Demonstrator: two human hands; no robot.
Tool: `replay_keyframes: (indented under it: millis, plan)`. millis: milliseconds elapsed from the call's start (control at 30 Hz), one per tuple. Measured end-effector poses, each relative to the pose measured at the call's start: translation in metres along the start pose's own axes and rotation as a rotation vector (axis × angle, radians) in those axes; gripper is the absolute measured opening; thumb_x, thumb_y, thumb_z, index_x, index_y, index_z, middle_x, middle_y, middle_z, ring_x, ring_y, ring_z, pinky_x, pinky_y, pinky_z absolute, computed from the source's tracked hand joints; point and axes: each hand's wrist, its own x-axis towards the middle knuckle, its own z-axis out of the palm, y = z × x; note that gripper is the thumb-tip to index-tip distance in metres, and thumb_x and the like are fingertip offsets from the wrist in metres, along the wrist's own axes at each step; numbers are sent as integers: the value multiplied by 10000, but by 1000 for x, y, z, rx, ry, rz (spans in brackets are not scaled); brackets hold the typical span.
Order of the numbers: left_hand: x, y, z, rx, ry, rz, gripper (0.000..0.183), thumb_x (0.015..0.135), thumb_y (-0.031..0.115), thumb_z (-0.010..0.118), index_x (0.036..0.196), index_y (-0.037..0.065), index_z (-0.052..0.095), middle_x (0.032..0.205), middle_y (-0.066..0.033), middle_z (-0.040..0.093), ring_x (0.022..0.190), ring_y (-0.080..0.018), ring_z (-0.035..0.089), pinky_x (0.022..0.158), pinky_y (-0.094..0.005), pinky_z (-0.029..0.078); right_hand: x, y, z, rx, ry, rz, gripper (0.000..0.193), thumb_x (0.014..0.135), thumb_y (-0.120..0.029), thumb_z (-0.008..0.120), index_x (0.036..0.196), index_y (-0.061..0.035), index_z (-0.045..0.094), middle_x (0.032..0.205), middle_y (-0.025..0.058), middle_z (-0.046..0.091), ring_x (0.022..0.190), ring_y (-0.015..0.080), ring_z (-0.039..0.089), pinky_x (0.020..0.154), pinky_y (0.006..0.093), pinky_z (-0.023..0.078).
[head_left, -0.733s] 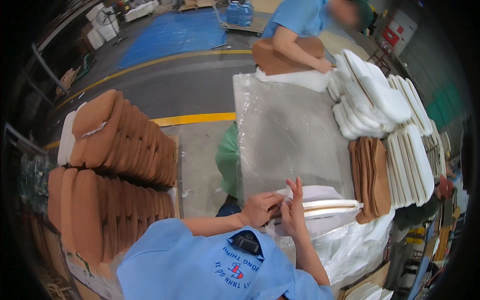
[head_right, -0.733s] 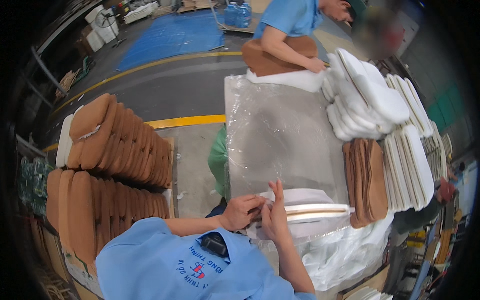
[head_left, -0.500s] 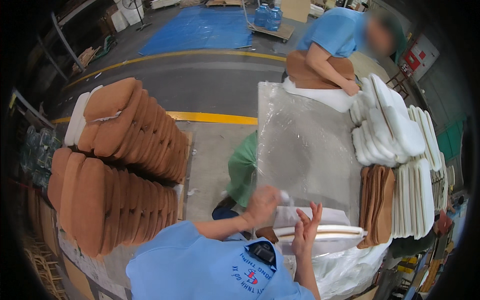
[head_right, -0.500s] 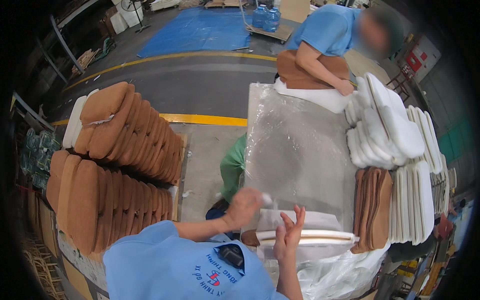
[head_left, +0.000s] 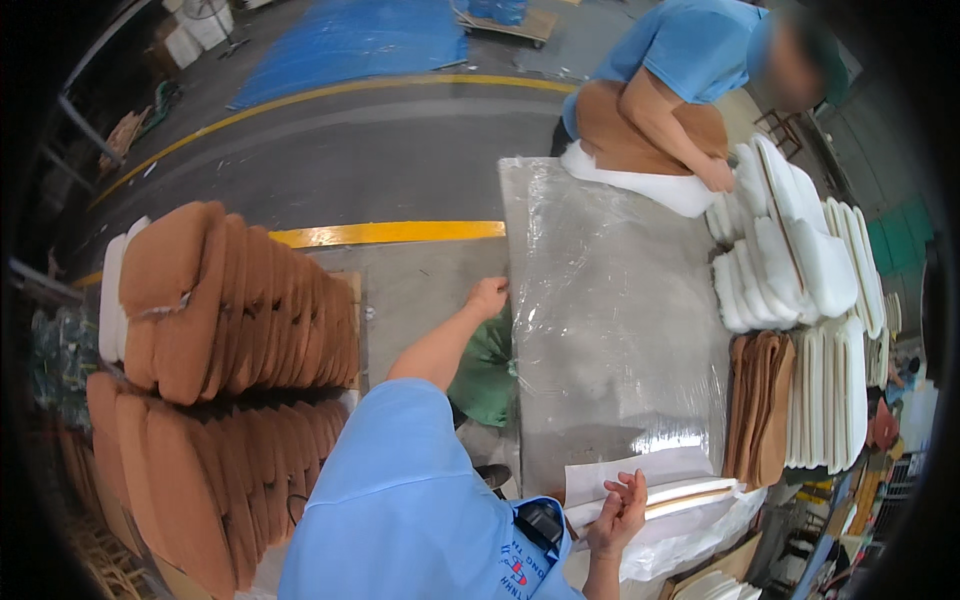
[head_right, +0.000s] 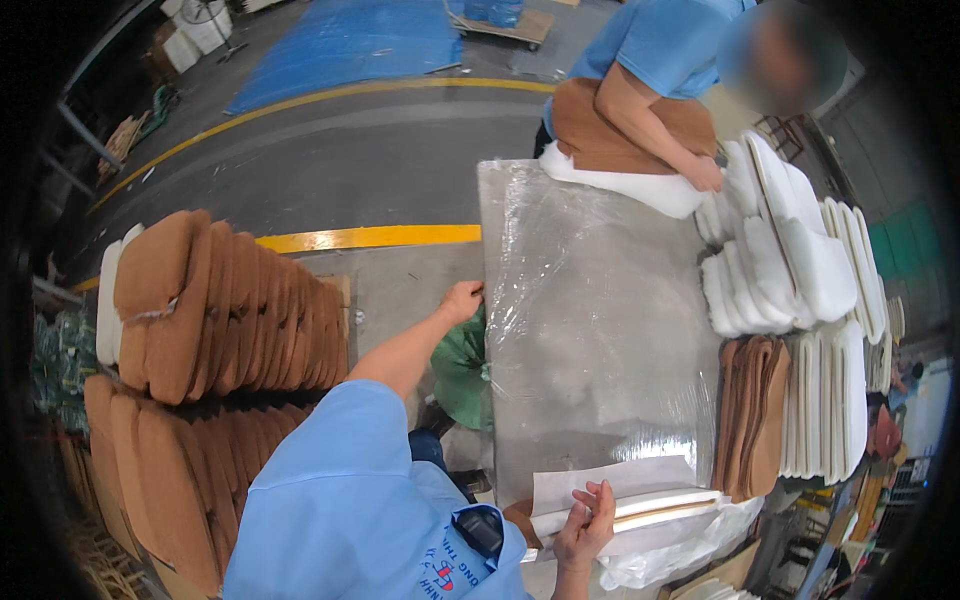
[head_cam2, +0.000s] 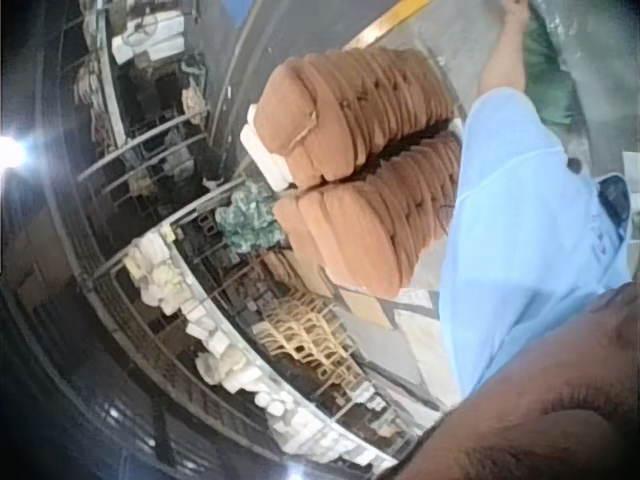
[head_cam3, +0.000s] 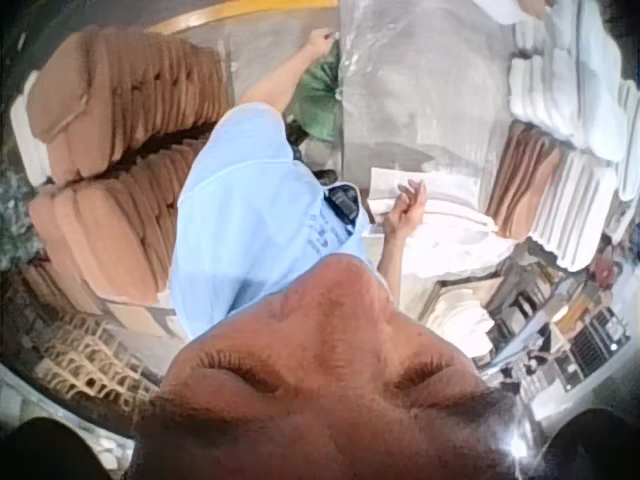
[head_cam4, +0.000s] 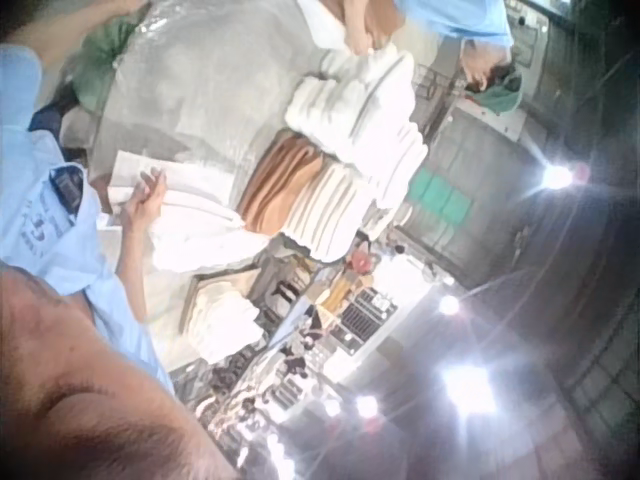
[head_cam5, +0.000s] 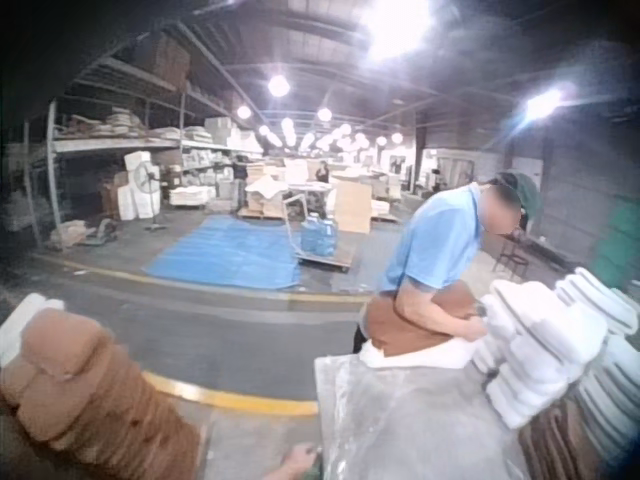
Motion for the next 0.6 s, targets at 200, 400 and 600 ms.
replay_keyframes:
  millis: [200,400,600]
  plan:
    - [21,16,8,929,-705,181,299,894,181,696,1154,66,790,1158,-194,771,1115,-376,732,960,-491,573,-5,-4,5,-147,100,15,470,1071,-115,584,1510,30,502,1150,176,703,914,238,740,835,373,601]
    - [8,44,32,1205,-922,269,420,964,212,588,1332,52,714,1419,-180,673,1240,-353,685,1025,-495,548,13,-11,-3,-271,38,58,477,953,-44,691,1420,-48,592,1127,167,739,919,293,755,829,406,611]
    - [-25,78,35,1266,-1215,309,510,876,178,646,1371,61,684,1497,-192,618,1309,-378,639,1075,-489,526,19,-19,-16,-169,-10,15,428,1007,-149,657,1426,-105,583,1037,138,707,893,335,719,785,438,589]
